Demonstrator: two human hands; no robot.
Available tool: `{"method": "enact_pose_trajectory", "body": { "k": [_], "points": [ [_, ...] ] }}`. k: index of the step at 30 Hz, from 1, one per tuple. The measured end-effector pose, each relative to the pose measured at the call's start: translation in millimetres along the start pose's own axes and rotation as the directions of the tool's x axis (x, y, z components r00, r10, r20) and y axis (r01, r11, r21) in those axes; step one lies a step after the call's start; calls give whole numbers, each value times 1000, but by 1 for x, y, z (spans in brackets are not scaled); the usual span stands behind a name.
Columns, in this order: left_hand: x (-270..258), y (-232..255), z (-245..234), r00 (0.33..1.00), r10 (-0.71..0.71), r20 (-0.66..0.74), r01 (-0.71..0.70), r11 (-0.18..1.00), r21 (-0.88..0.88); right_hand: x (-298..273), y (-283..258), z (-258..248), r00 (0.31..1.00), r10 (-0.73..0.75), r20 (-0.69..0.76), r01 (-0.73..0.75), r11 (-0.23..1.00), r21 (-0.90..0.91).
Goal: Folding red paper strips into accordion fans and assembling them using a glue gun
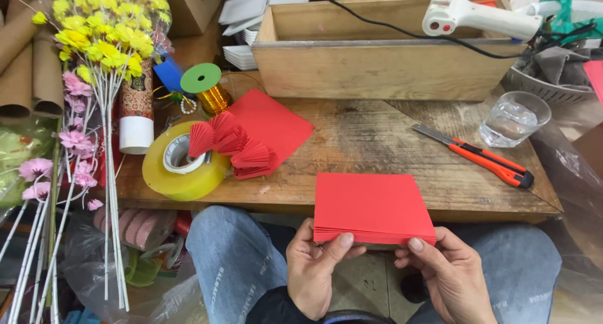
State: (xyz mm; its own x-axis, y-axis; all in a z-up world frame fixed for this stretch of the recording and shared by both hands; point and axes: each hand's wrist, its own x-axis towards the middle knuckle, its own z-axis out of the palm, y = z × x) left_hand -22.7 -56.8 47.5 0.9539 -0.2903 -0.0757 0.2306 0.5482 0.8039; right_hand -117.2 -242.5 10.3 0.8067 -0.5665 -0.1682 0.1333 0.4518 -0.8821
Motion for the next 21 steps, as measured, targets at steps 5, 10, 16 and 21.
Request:
{"method": "enact_pose_trajectory", "body": {
  "k": [5,10,16,21],
  "points": [
    [6,-9,4,1000,10,-12,-11,999,-35,11,14,-3,999,-29,23,28,999,29],
    [22,-5,12,980,198,-18,-192,968,161,15,13,20,981,195,21,-195,980,-33],
    [53,56,23,591,519,617,-730,20,683,17,-55,26,810,-538,233,522,482,-703],
    [92,18,15,414,327,850,-802,-312,510,43,-58,47,541,-597,592,747,18,-664]
  ]
}}
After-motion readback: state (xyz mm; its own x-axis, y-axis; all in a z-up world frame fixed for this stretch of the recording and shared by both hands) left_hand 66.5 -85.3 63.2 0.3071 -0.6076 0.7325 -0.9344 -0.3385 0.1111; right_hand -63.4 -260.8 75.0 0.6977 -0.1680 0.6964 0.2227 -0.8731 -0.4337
